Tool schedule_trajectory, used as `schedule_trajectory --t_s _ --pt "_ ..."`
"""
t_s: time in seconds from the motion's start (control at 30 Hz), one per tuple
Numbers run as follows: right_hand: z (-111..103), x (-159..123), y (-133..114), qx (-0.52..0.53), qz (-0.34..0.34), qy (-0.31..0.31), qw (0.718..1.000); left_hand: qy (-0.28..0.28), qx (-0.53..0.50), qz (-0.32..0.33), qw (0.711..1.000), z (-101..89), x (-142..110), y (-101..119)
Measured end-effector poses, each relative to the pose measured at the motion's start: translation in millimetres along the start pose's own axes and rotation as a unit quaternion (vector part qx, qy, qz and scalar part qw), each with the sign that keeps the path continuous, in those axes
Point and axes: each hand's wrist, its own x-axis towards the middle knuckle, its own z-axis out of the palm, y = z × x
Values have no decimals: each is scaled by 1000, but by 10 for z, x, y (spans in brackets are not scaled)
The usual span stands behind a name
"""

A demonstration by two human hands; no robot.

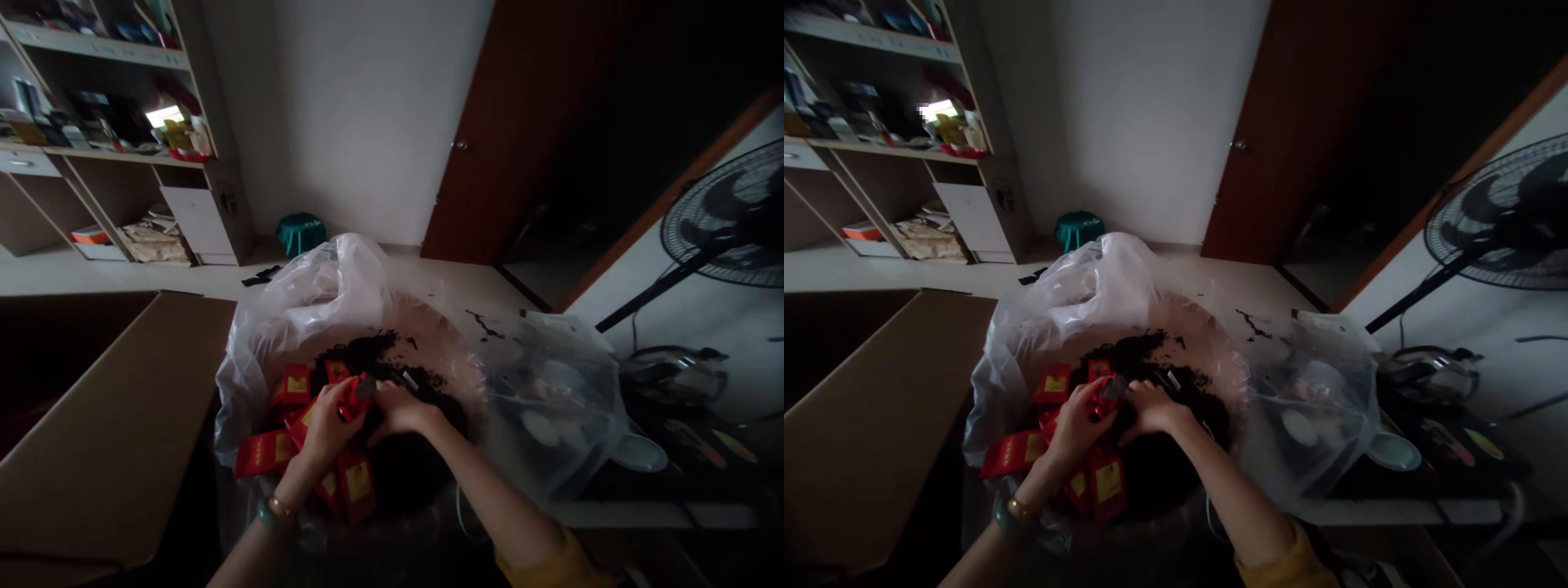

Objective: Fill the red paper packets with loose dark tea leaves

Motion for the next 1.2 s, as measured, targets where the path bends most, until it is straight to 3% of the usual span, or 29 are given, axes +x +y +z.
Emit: schedule_trajectory --t_s 0.07,0.17,0.27,0.4,0.53,0.73,0.83,0.93,1.1,1.2 --pt "60 -194 -83 -38 21 -23 999 -8 -3 3 1000 -12 5 -14" --pt "204 -353 -219 -84 87 -9 993 -21 -11 6 1000 16 21 -35" --pt "337 -344 -299 -92 68 29 993 -28 -18 2 999 46 53 -63" --pt "366 -288 -215 -80 52 72 993 -35 -26 -4 999 -1 105 -105" --pt "313 -291 -42 20 44 138 989 -52 -25 -14 998 -79 140 -122" --pt "175 -269 59 223 48 224 947 -75 -34 -17 996 -78 137 -129" --pt "68 -300 70 264 44 192 944 -64 -36 -14 997 -79 160 -159" --pt "31 -432 90 237 44 142 960 -42 -33 -11 999 -108 196 -213" --pt "263 -697 97 123 215 35 968 -51 -26 -15 998 -145 199 -288" --pt "410 -667 37 101 258 37 960 -64 -35 -4 997 -124 169 -299"
